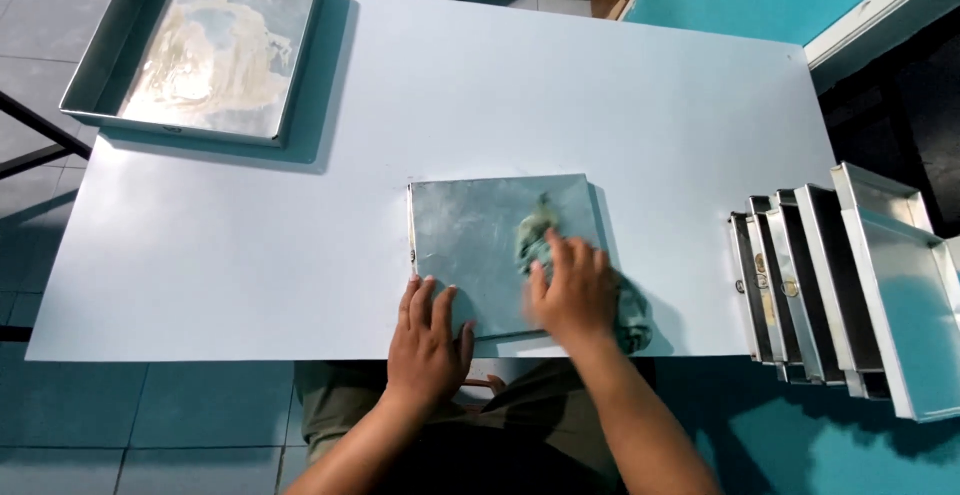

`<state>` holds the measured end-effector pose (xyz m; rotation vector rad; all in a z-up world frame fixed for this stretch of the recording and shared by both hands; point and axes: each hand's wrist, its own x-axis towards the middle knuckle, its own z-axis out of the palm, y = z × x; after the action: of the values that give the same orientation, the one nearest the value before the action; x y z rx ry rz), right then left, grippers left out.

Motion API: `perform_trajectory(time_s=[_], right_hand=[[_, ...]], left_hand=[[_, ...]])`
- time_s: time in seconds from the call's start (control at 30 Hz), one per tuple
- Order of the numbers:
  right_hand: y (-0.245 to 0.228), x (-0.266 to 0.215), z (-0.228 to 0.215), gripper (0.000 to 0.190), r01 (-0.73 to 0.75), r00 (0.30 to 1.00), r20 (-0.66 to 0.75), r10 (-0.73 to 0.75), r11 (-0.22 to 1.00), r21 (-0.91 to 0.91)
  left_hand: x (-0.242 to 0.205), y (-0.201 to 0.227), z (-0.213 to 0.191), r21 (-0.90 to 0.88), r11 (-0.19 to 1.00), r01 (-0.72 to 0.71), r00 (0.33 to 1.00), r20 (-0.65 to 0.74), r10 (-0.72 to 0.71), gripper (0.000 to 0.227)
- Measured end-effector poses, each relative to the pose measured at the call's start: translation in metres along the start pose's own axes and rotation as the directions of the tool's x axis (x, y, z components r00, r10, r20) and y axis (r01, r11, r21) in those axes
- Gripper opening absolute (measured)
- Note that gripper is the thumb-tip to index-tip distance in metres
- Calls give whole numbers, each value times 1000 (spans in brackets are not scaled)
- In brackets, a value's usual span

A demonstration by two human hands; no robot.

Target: The person wipes a rectangular metal tray with a cloth, cleaning both the top and bottom surfaces. They flip the tray over to clean the other side and continue wiping until the tray appears clean.

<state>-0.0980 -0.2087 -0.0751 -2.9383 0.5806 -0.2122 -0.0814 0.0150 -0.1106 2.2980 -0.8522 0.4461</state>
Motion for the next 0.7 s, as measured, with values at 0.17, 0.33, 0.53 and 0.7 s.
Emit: perform_trajectory(time_s=[0.17, 0.33, 0.53, 0.7], right_hand=[[-19, -28, -4, 52, 240, 968, 65, -242, 970, 32], [5, 4, -21, 47, 46, 989, 143, -46, 999, 6], [-3, 38, -32, 54, -259, 956, 151, 253, 965, 27], [-83, 13, -25, 46, 150, 931, 328, -161, 987, 60]], left_hand=[[9, -10, -12, 58, 994, -98, 994, -49, 101, 35], [-3, -19, -5, -2, 1000, -22, 997, -74, 22, 40], [-2, -20, -6, -80, 994, 80, 997, 29, -78, 46], [-1, -20, -3, -33, 999, 22, 1000, -6, -22, 47]])
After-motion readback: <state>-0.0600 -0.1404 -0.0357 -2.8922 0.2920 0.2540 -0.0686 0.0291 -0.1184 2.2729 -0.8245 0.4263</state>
